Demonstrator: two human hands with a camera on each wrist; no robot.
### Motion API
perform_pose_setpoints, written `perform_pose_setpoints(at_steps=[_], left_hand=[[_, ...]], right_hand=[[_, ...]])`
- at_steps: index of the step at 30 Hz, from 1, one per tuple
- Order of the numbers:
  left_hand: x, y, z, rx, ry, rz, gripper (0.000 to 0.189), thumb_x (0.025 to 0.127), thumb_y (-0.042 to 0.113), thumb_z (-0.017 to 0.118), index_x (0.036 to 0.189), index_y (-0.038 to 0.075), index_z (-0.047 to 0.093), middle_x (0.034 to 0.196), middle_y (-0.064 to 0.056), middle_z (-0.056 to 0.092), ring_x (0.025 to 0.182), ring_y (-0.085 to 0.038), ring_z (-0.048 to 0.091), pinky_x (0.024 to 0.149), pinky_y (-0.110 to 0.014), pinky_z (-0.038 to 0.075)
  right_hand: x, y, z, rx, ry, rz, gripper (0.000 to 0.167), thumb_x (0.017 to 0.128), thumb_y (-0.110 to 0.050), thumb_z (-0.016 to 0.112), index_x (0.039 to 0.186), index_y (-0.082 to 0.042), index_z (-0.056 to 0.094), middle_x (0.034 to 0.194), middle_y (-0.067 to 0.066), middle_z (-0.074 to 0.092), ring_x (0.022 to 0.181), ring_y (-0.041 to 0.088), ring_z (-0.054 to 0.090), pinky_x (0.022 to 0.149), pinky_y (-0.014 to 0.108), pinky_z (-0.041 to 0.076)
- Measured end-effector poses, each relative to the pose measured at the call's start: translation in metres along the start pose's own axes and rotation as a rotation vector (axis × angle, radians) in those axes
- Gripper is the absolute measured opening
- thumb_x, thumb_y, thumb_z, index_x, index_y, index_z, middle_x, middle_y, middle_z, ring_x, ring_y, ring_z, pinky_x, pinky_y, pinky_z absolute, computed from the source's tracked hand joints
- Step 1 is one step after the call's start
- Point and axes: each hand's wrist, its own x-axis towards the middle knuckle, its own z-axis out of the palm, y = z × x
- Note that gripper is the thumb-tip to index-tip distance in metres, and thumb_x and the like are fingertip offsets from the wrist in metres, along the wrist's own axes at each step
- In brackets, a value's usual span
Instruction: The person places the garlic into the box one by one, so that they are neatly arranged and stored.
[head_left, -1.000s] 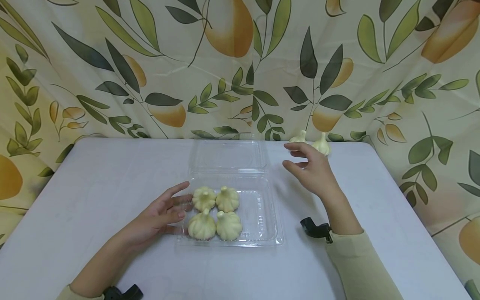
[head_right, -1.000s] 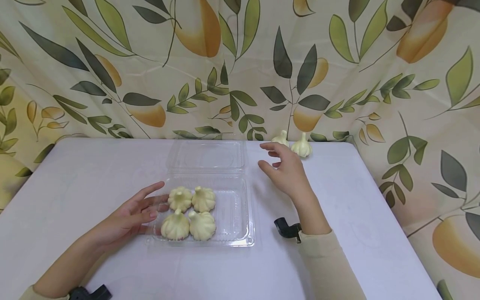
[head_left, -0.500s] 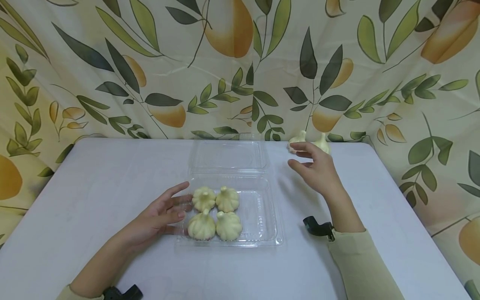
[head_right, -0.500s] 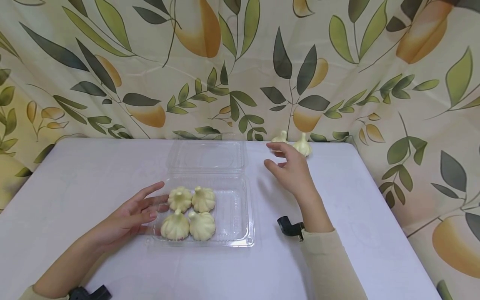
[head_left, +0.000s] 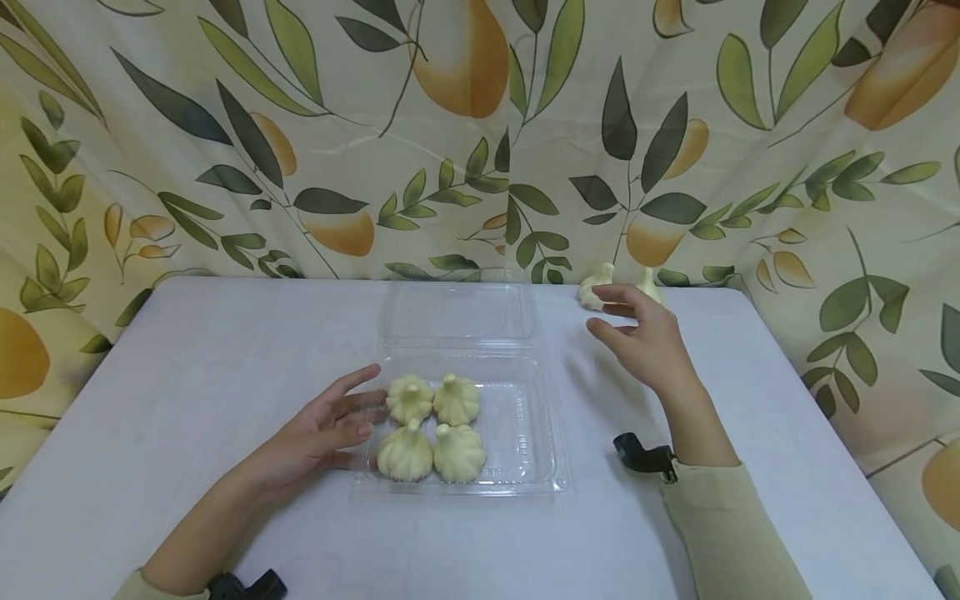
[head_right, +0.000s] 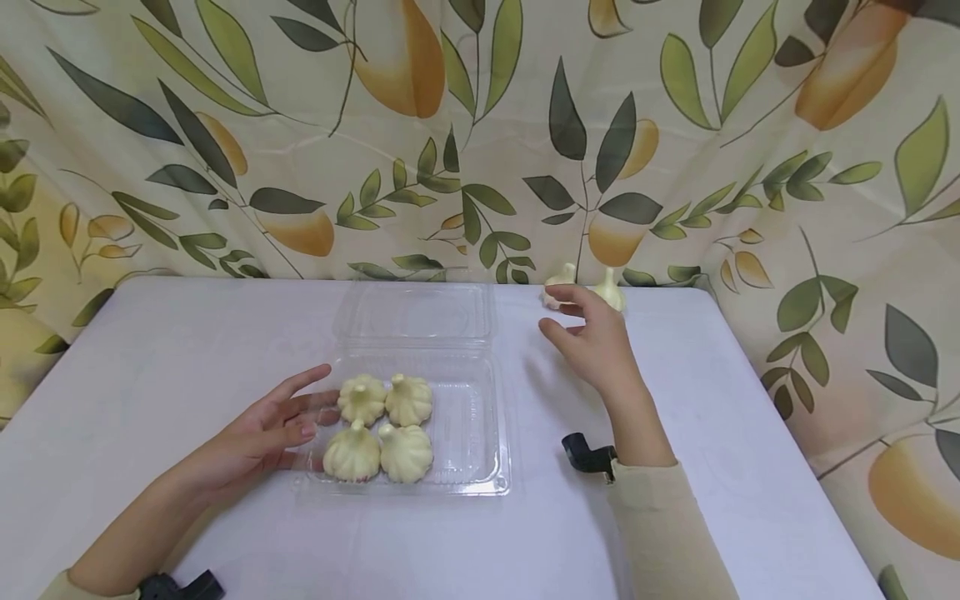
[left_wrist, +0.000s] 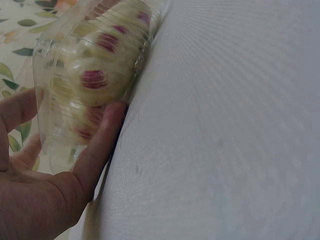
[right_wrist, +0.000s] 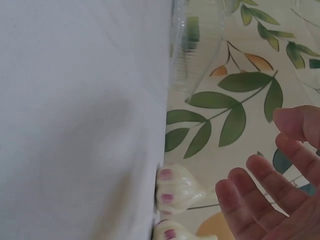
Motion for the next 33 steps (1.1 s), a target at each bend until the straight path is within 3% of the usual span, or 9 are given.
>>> perform_pose_setpoints(at_steps=[6,13,19,22,29,33], left_hand=[[0.000,-0.001,-0.001,-0.001,0.001,-0.005,0.071,0.103,0.008,0.052,0.160,0.027,0.015,0.161,-0.016,0.022,0.146,-0.041,0.027,0.094,-0.053,0.051],[0.001,0.000,-0.001,0.003,0.007,-0.012,0.071,0.103,0.010,0.053,0.160,0.027,0.015,0.161,-0.016,0.023,0.146,-0.042,0.026,0.094,-0.054,0.051],[0.000,0.000,0.000,-0.005,0.002,-0.008,0.072,0.102,0.010,0.054,0.160,0.026,0.014,0.161,-0.017,0.021,0.146,-0.042,0.025,0.094,-0.054,0.051],[0.000,0.000,0.000,-0.012,0.001,-0.006,0.073,0.102,0.010,0.054,0.160,0.026,0.014,0.161,-0.017,0.021,0.146,-0.042,0.024,0.093,-0.054,0.051],[0.000,-0.001,0.001,0.000,-0.005,-0.005,0.073,0.102,0.010,0.054,0.160,0.026,0.014,0.161,-0.017,0.021,0.146,-0.041,0.026,0.094,-0.053,0.051],[0.000,-0.001,0.000,-0.002,0.002,-0.003,0.073,0.102,0.009,0.054,0.160,0.026,0.014,0.161,-0.017,0.021,0.146,-0.041,0.026,0.094,-0.053,0.051]], right_hand=[[0.002,0.001,-0.008,0.000,0.036,0.008,0.043,0.095,-0.022,0.068,0.135,-0.009,0.058,0.139,0.010,0.058,0.125,0.034,0.058,0.097,0.054,0.049],[0.006,0.002,-0.022,0.023,0.080,0.107,0.049,0.095,-0.029,0.067,0.140,-0.012,0.054,0.143,0.010,0.055,0.129,0.033,0.054,0.098,0.054,0.048],[0.016,-0.001,-0.034,0.077,0.147,0.159,0.049,0.096,-0.031,0.066,0.140,-0.014,0.053,0.141,0.005,0.056,0.127,0.023,0.054,0.088,0.023,0.050],[0.022,0.002,-0.039,0.147,0.204,0.189,0.048,0.096,-0.030,0.066,0.141,-0.017,0.053,0.140,0.006,0.055,0.124,0.018,0.055,0.084,0.015,0.049],[0.026,0.022,-0.042,0.218,0.297,0.325,0.048,0.097,-0.030,0.065,0.143,-0.022,0.051,0.139,0.003,0.053,0.121,0.013,0.056,0.083,0.014,0.050],[0.027,0.033,-0.037,0.182,0.284,0.328,0.051,0.096,-0.029,0.065,0.144,-0.018,0.050,0.139,0.004,0.052,0.124,0.016,0.055,0.090,0.020,0.051]])
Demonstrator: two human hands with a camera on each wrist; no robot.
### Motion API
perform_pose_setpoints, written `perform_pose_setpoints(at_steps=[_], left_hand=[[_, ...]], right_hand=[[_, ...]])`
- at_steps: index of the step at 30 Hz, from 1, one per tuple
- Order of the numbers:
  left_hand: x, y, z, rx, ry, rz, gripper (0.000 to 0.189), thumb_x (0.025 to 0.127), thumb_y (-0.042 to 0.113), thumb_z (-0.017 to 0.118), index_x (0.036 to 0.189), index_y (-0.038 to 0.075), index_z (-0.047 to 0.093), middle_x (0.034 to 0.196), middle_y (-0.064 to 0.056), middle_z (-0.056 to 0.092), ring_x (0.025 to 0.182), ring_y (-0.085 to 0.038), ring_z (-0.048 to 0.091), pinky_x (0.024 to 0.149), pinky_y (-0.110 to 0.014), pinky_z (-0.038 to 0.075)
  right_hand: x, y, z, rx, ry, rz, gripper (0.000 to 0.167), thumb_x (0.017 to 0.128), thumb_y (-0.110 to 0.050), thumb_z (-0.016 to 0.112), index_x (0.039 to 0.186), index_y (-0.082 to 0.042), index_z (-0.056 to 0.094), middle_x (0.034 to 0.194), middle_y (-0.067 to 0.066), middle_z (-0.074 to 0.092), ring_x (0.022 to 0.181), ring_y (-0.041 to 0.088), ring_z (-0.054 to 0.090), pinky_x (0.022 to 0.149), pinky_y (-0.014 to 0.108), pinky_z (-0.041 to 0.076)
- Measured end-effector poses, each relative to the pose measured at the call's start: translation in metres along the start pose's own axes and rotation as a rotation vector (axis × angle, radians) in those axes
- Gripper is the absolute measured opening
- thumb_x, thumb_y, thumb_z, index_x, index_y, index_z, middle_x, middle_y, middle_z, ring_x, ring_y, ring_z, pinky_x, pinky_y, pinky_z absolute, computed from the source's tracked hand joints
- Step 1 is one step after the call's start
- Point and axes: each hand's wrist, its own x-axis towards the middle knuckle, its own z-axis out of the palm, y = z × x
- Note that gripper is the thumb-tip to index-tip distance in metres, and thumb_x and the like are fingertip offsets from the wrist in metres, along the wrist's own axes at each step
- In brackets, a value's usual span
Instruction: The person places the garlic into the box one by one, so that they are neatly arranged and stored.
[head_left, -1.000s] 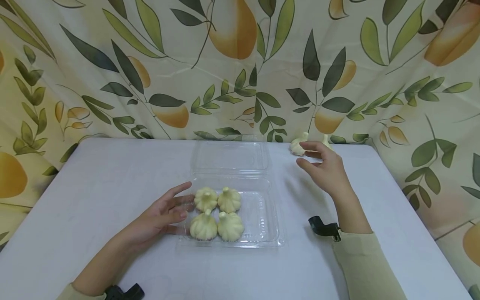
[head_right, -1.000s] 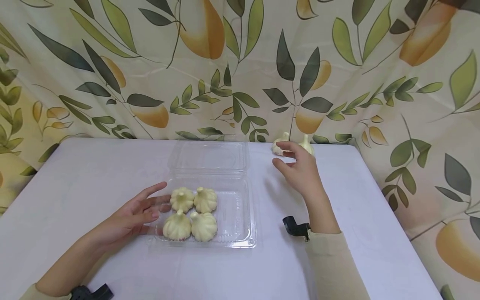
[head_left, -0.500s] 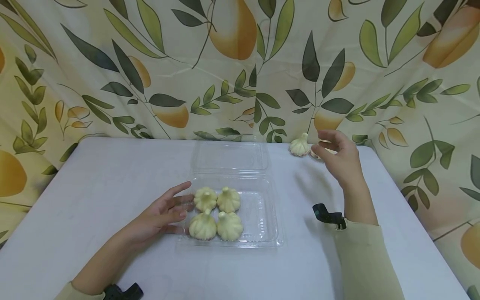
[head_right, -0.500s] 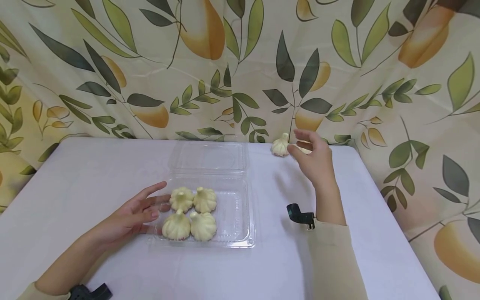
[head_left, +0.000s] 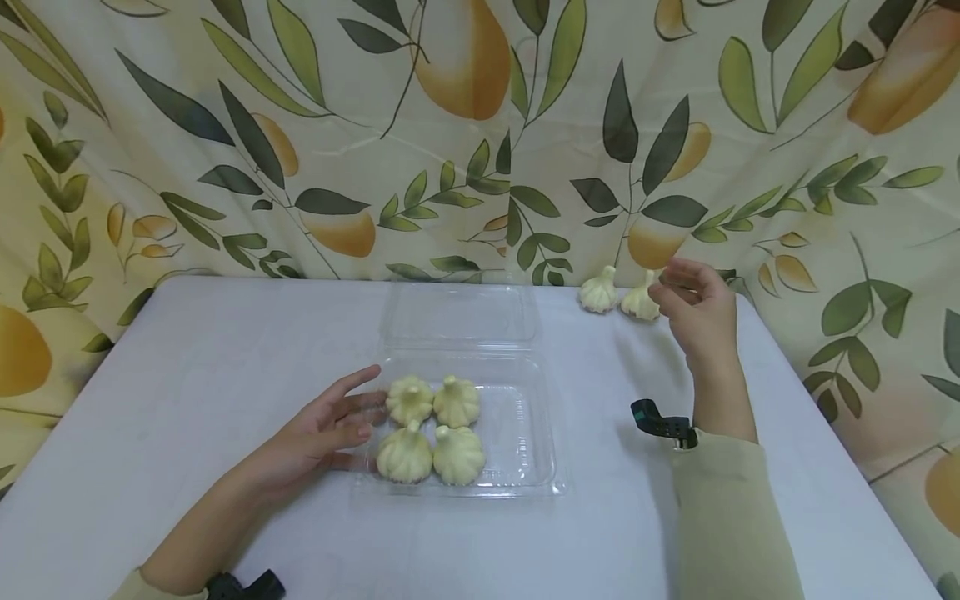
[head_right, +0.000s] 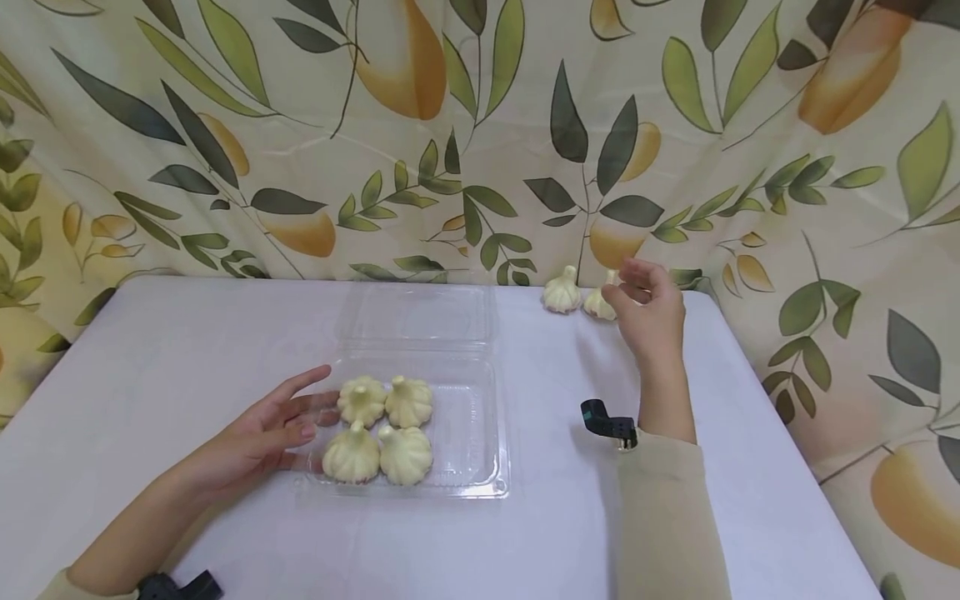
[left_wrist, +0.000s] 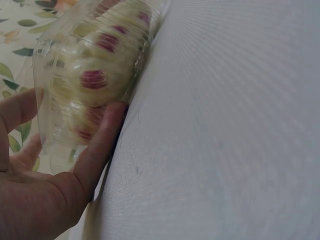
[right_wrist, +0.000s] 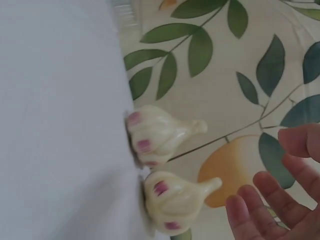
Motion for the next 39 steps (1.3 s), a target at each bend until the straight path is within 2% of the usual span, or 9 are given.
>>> perform_pose_setpoints(at_steps=[7,19,25,32,39], left_hand=[[0.000,-0.003,-0.001,0.004,0.003,0.000,0.073,0.102,0.010,0.054,0.160,0.026,0.014,0.161,-0.017,0.022,0.145,-0.040,0.027,0.094,-0.052,0.051],[0.000,-0.004,0.000,0.002,0.007,0.012,0.072,0.102,0.009,0.053,0.160,0.026,0.014,0.160,-0.017,0.023,0.145,-0.041,0.027,0.092,-0.053,0.051],[0.000,-0.002,-0.001,0.009,0.014,0.006,0.072,0.102,0.009,0.054,0.160,0.025,0.015,0.161,-0.017,0.023,0.145,-0.042,0.027,0.093,-0.053,0.051],[0.001,-0.001,0.000,0.009,0.021,0.002,0.072,0.102,0.009,0.054,0.160,0.026,0.015,0.161,-0.015,0.023,0.145,-0.041,0.027,0.093,-0.053,0.051],[0.001,-0.001,0.001,0.008,0.012,0.006,0.072,0.102,0.009,0.054,0.160,0.026,0.015,0.161,-0.015,0.023,0.145,-0.042,0.027,0.093,-0.054,0.051]], right_hand=[[-0.001,0.009,-0.002,-0.059,-0.005,0.033,0.056,0.097,-0.029,0.065,0.149,-0.021,0.045,0.149,0.006,0.049,0.133,0.023,0.052,0.102,0.038,0.049],[0.005,0.017,-0.004,-0.031,0.012,0.085,0.062,0.096,-0.028,0.066,0.152,-0.025,0.041,0.152,0.007,0.045,0.136,0.025,0.047,0.106,0.040,0.046],[0.009,0.021,-0.001,-0.004,-0.020,0.101,0.065,0.095,-0.025,0.067,0.154,-0.023,0.038,0.155,0.008,0.042,0.139,0.027,0.042,0.107,0.043,0.044],[0.011,0.030,0.003,-0.013,-0.099,0.087,0.072,0.096,-0.024,0.065,0.158,-0.016,0.029,0.160,0.016,0.032,0.144,0.038,0.034,0.113,0.051,0.034],[0.009,0.032,0.003,-0.051,-0.145,0.059,0.075,0.094,-0.022,0.066,0.158,-0.016,0.028,0.154,0.022,0.039,0.139,0.042,0.038,0.110,0.053,0.037]])
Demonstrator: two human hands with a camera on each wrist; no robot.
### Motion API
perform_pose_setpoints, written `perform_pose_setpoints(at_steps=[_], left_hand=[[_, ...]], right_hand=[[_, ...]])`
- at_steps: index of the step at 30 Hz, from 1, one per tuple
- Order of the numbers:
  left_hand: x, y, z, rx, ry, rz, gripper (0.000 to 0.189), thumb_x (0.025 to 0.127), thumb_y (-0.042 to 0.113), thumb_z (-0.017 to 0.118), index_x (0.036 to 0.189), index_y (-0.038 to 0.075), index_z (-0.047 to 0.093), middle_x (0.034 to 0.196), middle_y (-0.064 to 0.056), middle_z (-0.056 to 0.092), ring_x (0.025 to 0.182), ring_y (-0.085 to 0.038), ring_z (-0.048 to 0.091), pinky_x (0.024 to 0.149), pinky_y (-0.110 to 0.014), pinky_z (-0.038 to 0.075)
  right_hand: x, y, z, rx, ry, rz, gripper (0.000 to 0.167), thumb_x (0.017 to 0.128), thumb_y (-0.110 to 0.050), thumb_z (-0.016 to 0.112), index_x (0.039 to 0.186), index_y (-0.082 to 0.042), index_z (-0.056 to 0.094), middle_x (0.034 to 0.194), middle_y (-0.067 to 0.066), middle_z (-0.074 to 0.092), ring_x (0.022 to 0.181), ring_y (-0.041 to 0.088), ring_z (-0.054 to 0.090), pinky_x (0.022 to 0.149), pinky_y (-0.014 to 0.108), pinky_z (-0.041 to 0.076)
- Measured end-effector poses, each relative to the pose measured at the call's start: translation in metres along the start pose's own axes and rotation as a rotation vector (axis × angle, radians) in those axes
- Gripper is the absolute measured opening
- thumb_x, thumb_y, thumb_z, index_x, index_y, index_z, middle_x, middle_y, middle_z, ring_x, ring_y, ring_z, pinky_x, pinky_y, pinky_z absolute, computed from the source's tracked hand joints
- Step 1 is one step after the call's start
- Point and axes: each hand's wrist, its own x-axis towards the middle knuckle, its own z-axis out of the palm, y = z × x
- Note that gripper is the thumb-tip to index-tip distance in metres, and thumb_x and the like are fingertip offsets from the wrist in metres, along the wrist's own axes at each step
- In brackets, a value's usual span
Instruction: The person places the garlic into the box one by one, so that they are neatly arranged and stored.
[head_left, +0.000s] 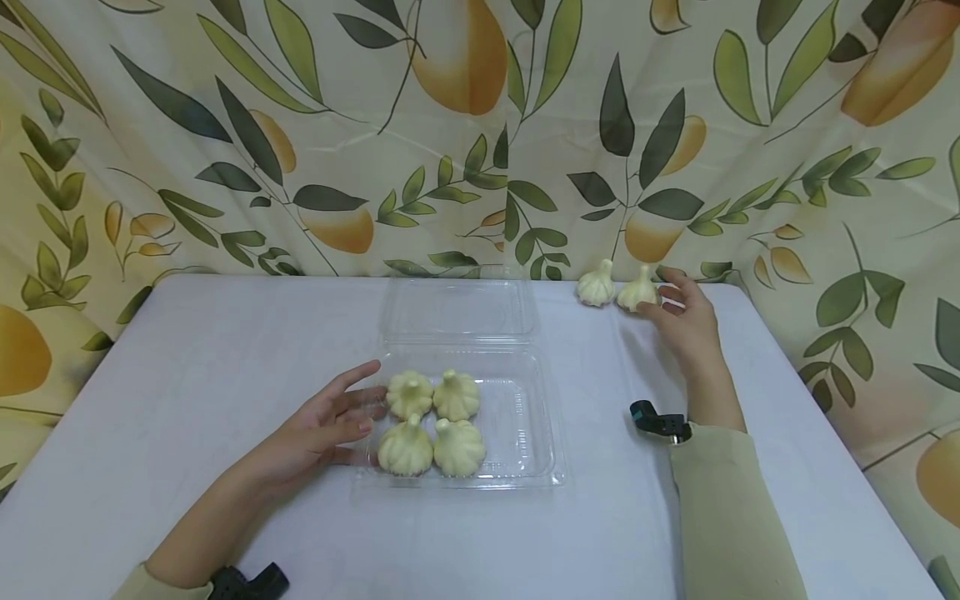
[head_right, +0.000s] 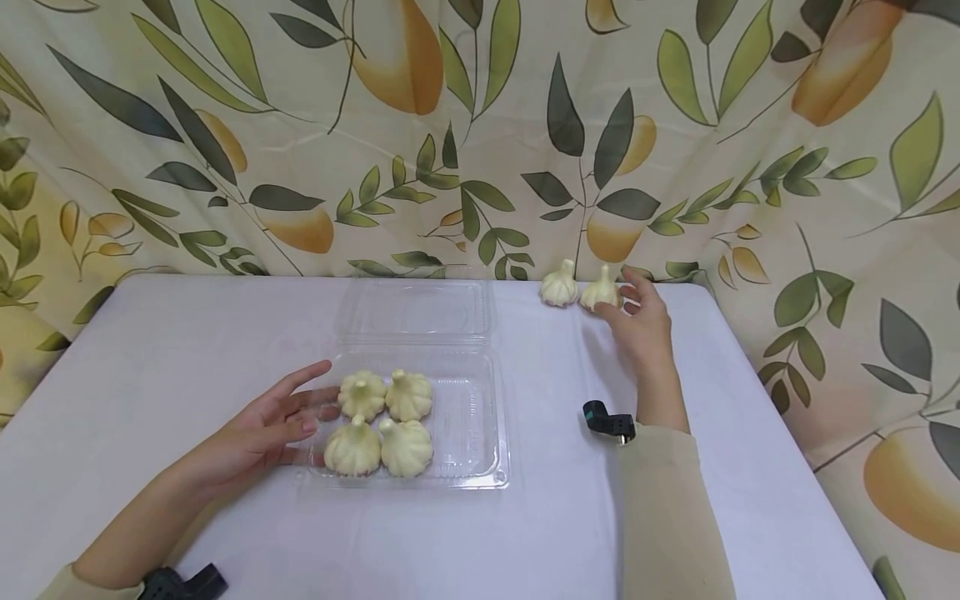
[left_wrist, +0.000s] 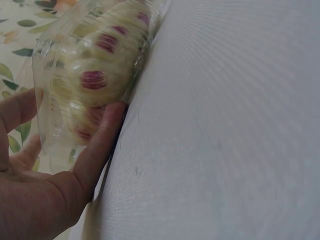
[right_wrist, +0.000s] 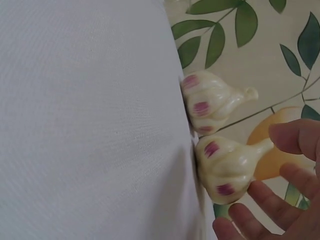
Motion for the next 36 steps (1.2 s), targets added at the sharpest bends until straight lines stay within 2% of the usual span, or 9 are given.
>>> perform_pose_setpoints(at_steps=[3,7,9,11,15,19,22,28,36], left_hand=[[0.000,0.000,0.000,-0.002,-0.002,0.002,0.072,0.102,0.009,0.054,0.160,0.026,0.015,0.161,-0.016,0.022,0.145,-0.042,0.027,0.093,-0.054,0.051],[0.000,0.000,0.000,-0.006,-0.004,0.004,0.073,0.101,0.009,0.054,0.160,0.026,0.014,0.160,-0.016,0.022,0.145,-0.042,0.027,0.093,-0.055,0.051],[0.000,0.000,-0.001,-0.007,-0.005,0.005,0.073,0.101,0.009,0.054,0.160,0.025,0.014,0.160,-0.016,0.022,0.144,-0.042,0.028,0.093,-0.055,0.051],[0.000,0.000,-0.001,-0.007,-0.007,0.005,0.073,0.101,0.009,0.054,0.160,0.025,0.014,0.160,-0.017,0.022,0.144,-0.042,0.028,0.093,-0.055,0.051],[0.000,0.000,-0.001,0.001,-0.009,0.003,0.073,0.102,0.010,0.054,0.160,0.026,0.014,0.161,-0.016,0.022,0.145,-0.041,0.028,0.094,-0.054,0.051],[0.000,0.000,-0.002,0.005,-0.008,0.001,0.073,0.102,0.010,0.055,0.160,0.026,0.014,0.161,-0.016,0.022,0.145,-0.041,0.028,0.094,-0.053,0.051],[0.000,0.000,-0.001,0.003,-0.008,-0.002,0.073,0.102,0.010,0.055,0.160,0.026,0.014,0.161,-0.016,0.022,0.145,-0.041,0.028,0.094,-0.053,0.051],[-0.001,0.001,-0.001,-0.005,-0.012,0.000,0.073,0.101,0.009,0.054,0.160,0.025,0.014,0.161,-0.017,0.021,0.146,-0.042,0.026,0.094,-0.053,0.051],[-0.001,0.001,0.000,-0.005,-0.004,-0.005,0.073,0.101,0.008,0.054,0.160,0.026,0.015,0.161,-0.016,0.022,0.145,-0.041,0.028,0.093,-0.052,0.051]], right_hand=[[0.000,0.002,0.000,-0.056,-0.007,-0.008,0.076,0.094,-0.026,0.066,0.158,-0.018,0.027,0.148,0.022,0.043,0.133,0.039,0.043,0.100,0.045,0.043],[0.001,0.005,0.001,-0.149,-0.050,-0.027,0.074,0.095,-0.031,0.065,0.158,-0.016,0.029,0.137,0.025,0.046,0.123,0.037,0.044,0.090,0.039,0.041],[0.001,0.006,0.001,-0.185,-0.081,-0.034,0.071,0.095,-0.033,0.064,0.157,-0.015,0.033,0.137,0.028,0.043,0.124,0.040,0.043,0.093,0.045,0.041],[0.001,0.007,0.002,-0.202,-0.111,-0.026,0.068,0.096,-0.035,0.063,0.155,-0.015,0.037,0.143,0.031,0.038,0.130,0.045,0.040,0.099,0.054,0.039],[0.000,0.005,0.004,-0.184,-0.154,-0.014,0.063,0.096,-0.034,0.064,0.151,-0.013,0.042,0.155,0.030,0.029,0.138,0.050,0.035,0.108,0.062,0.033],[-0.002,0.002,0.006,-0.145,-0.191,-0.027,0.059,0.095,-0.031,0.066,0.146,-0.010,0.045,0.153,0.026,0.037,0.136,0.046,0.041,0.108,0.059,0.035],[-0.003,0.000,0.008,-0.137,-0.205,-0.034,0.056,0.095,-0.031,0.067,0.143,-0.009,0.047,0.148,0.023,0.044,0.131,0.042,0.045,0.104,0.052,0.039],[-0.006,-0.003,0.010,-0.163,-0.213,-0.029,0.050,0.095,-0.031,0.066,0.137,-0.007,0.050,0.145,0.021,0.045,0.128,0.040,0.048,0.095,0.042,0.045],[-0.007,-0.006,0.010,-0.169,-0.203,-0.054,0.049,0.095,-0.033,0.066,0.135,-0.007,0.053,0.147,0.020,0.046,0.128,0.039,0.049,0.098,0.046,0.043]])
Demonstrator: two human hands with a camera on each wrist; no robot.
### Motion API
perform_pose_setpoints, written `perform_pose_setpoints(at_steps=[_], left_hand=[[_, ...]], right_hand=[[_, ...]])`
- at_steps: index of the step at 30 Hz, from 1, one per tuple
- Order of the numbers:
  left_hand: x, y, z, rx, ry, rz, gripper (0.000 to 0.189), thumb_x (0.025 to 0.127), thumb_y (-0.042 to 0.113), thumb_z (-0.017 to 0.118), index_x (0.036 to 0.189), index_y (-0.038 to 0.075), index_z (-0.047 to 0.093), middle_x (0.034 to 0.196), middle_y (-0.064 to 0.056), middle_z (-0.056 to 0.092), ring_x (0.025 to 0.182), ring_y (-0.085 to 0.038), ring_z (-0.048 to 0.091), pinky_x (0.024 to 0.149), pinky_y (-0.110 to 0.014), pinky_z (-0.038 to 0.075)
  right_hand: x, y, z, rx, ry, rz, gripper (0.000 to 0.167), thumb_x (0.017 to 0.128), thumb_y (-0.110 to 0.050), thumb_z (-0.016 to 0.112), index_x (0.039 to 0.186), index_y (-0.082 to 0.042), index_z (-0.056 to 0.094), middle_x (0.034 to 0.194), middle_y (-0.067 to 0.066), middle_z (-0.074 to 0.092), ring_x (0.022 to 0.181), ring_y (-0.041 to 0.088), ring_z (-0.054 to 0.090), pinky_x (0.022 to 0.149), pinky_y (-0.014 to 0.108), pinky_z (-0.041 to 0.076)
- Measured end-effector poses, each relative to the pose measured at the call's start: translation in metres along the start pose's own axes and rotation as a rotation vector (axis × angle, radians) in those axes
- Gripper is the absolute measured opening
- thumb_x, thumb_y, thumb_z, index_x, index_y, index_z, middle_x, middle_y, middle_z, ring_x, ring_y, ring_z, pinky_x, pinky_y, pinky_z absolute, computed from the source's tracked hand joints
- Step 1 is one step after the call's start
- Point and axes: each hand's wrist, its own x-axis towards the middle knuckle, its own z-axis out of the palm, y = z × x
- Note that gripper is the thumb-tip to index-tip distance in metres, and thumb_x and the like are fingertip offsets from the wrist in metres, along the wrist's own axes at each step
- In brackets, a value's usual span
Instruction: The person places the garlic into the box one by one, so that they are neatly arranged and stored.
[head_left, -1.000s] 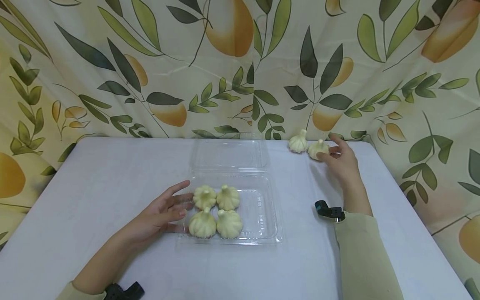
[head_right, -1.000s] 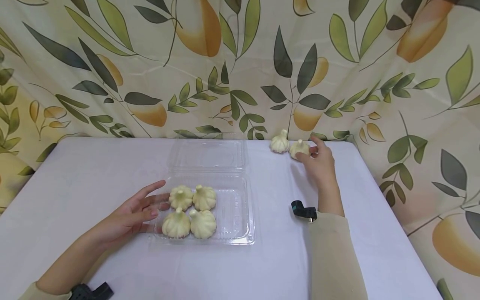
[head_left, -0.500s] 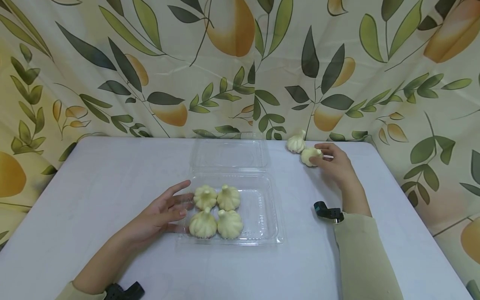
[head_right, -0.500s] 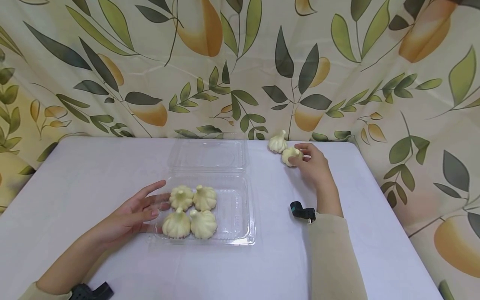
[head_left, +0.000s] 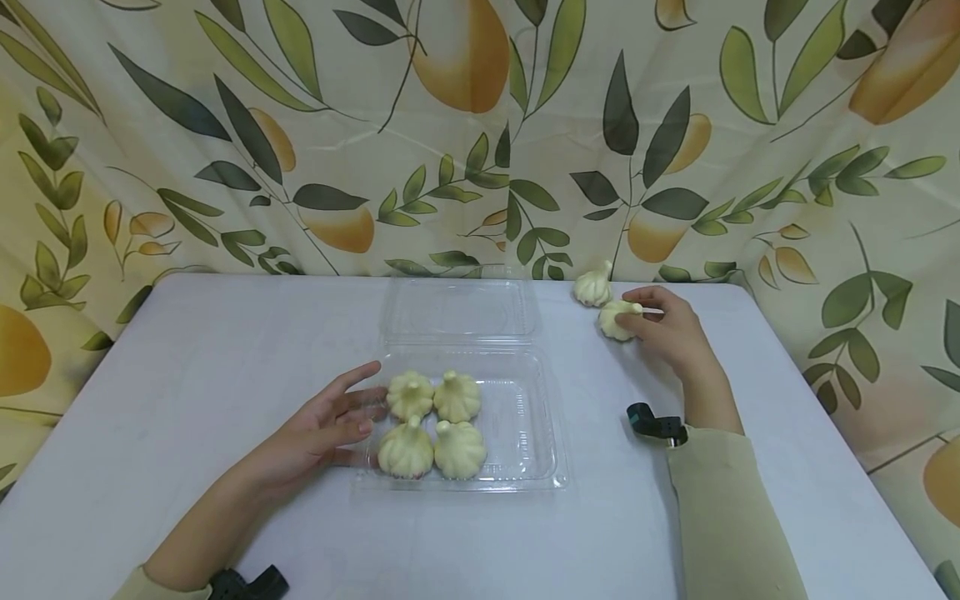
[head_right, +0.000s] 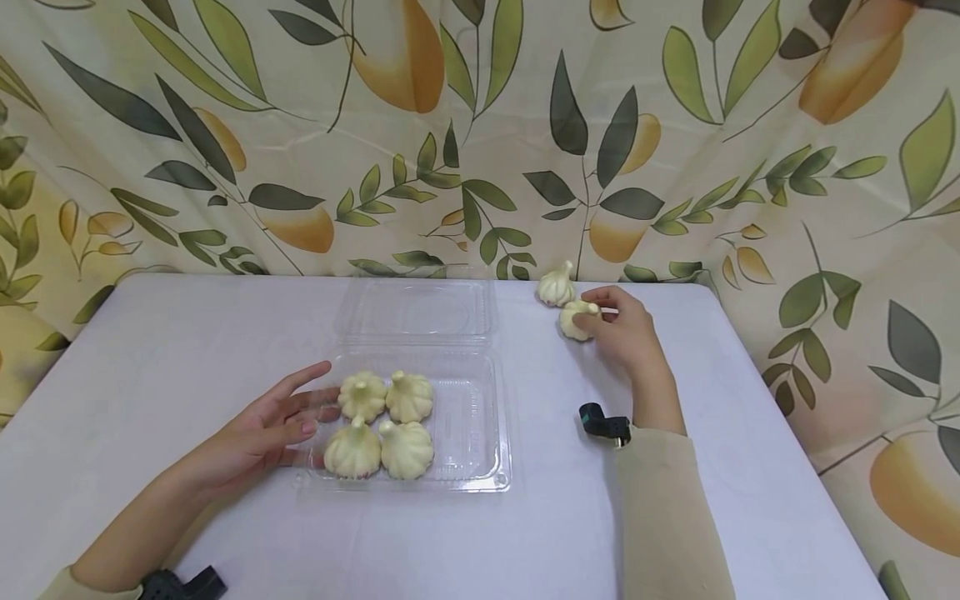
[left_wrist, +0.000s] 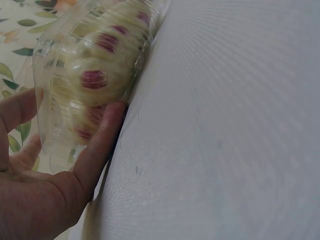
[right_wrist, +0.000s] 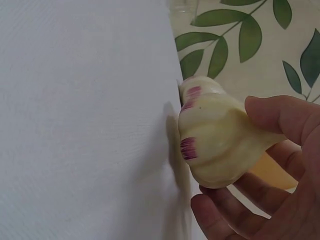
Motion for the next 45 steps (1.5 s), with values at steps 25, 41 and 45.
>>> perform_pose_setpoints(at_steps=[25,41,45], left_hand=[[0.001,-0.001,-0.001,-0.005,-0.002,0.002,0.073,0.102,0.009,0.054,0.160,0.026,0.015,0.161,-0.016,0.022,0.145,-0.041,0.027,0.094,-0.053,0.051],[0.000,-0.001,-0.001,-0.003,-0.003,0.002,0.073,0.102,0.010,0.054,0.160,0.026,0.014,0.161,-0.016,0.022,0.145,-0.040,0.028,0.094,-0.052,0.051],[0.000,-0.001,-0.002,0.001,-0.006,0.005,0.073,0.102,0.010,0.054,0.160,0.027,0.014,0.161,-0.016,0.022,0.145,-0.040,0.028,0.094,-0.052,0.051]], right_hand=[[-0.008,-0.029,0.004,0.003,0.006,-0.122,0.045,0.094,-0.028,0.070,0.133,-0.010,0.058,0.141,0.011,0.052,0.129,0.037,0.049,0.095,0.046,0.047],[-0.016,-0.052,0.013,-0.008,-0.019,-0.175,0.042,0.092,-0.028,0.072,0.129,-0.012,0.060,0.143,0.011,0.052,0.132,0.039,0.049,0.097,0.054,0.048],[-0.018,-0.055,0.015,-0.005,-0.016,-0.186,0.038,0.092,-0.026,0.072,0.127,-0.013,0.062,0.142,0.009,0.052,0.131,0.038,0.049,0.096,0.054,0.048]])
